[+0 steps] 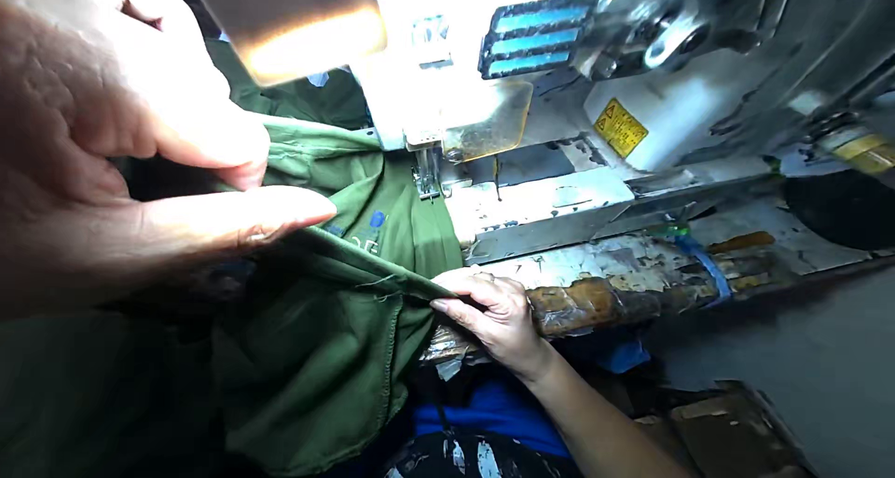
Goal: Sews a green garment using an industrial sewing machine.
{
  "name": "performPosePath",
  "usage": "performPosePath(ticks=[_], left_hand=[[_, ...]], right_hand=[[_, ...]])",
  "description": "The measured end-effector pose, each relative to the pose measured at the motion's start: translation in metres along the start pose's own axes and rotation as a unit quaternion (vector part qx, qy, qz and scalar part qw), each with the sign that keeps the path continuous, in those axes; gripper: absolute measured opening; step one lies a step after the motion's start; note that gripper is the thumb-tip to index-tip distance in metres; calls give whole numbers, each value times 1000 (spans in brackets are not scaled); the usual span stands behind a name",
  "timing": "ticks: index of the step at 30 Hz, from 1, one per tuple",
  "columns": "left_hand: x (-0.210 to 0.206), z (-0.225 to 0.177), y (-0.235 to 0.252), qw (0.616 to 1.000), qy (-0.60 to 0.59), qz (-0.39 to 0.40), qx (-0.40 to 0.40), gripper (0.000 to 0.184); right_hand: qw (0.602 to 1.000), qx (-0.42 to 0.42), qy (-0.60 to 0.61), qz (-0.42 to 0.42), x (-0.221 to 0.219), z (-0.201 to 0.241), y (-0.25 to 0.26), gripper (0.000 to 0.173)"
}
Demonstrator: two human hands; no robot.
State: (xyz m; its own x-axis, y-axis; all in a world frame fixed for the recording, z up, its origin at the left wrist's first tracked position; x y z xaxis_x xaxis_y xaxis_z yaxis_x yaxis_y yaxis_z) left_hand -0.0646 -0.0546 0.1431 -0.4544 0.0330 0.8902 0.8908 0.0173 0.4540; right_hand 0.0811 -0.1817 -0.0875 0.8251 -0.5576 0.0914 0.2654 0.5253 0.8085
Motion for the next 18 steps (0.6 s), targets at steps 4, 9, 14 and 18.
performPosePath(ticks=[4,9,14,18], left_hand=[[0,14,2,999,-31,-20,-1,49],[1,2,-3,998,56,8,-15,47],[-103,-62,-72,992,62,-90,-56,28],[-134,-31,-90,983,106,-148,2,21]], right_hand=[[1000,0,5,-2,-1,-1,1,16],[1000,-20,24,4,-1,10,4,15],[998,41,34,40,6,77,1,17],[997,31,41,50,11,90,-15,18]])
Point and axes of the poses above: each hand's wrist, its own y-axis towards the middle knuckle, its own x-axis out of the back of the hand, z = x × y, the point moved 6 cm from there along y, towards the middle knuckle, and after that the axes turned 5 degrees about x, right-handed, at the moved point
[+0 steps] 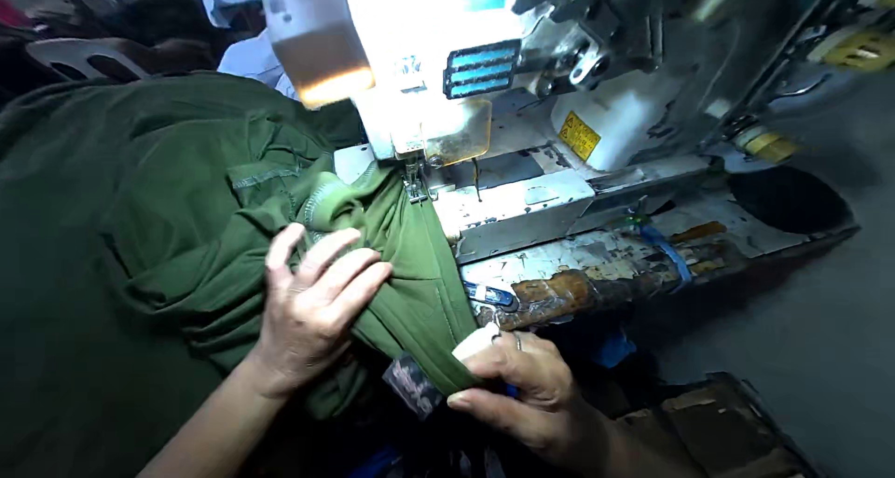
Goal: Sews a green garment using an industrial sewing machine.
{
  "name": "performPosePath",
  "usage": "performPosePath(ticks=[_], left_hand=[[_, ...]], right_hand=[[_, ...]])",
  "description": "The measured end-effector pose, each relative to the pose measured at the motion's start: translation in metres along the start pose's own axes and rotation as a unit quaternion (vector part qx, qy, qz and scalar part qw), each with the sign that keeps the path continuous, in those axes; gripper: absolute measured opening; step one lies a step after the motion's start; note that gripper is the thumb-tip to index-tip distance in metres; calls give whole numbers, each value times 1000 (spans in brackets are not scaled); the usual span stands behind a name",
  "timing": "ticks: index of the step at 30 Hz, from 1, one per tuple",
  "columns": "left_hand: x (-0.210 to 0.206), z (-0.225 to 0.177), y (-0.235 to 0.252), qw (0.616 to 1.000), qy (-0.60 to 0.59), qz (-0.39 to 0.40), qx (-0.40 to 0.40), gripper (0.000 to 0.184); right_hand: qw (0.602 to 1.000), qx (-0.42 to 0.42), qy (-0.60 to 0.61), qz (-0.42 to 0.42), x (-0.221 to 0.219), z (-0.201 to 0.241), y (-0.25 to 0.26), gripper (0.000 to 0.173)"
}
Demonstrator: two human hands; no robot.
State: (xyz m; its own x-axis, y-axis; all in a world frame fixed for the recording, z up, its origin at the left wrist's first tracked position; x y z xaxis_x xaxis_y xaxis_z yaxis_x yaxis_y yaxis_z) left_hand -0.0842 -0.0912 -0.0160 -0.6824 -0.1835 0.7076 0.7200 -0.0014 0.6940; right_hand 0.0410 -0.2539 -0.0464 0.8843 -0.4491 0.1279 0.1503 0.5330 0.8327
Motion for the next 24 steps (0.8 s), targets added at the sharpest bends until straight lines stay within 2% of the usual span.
performPosePath(ticks=[3,6,14,17,19,22,24], left_hand=[[18,1,8,999,46,-28,-1,14],[14,-2,15,998,55,-20,-10,15],[3,21,61,998,64,-4,-7,19],[0,30,74,996,74,40,30,18],[1,19,74,992,61,88,66,21],[-8,-21,46,991,-17,65,115,24],[-32,-23,20,990,-28,2,140,24]], right_hand=[[999,-21,-36,-6,2,-3,-16,18],[995,-49,-72,-42,3,-14,-25,17],[986,-47,-109,-119,-8,-55,3,16],[986,-43,-84,-137,-11,-74,19,16],[987,-31,-74,-138,-11,-81,27,15],[991,15,-100,-90,1,-63,35,16],[981,63,-174,-62,32,-31,32,14]])
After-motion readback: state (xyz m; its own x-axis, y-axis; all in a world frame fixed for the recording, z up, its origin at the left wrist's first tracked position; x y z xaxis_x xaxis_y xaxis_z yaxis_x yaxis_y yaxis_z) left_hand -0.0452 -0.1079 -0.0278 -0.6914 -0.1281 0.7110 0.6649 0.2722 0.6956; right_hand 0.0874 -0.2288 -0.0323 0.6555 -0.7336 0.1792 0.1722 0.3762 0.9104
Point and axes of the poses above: each hand's wrist, its own y-axis towards the middle knuckle, its own x-axis out of the back of the hand, z = x × y, the point moved 6 cm from there along y, towards the middle knuckle, and after that the axes turned 5 degrees about x, right-handed, at the moved point
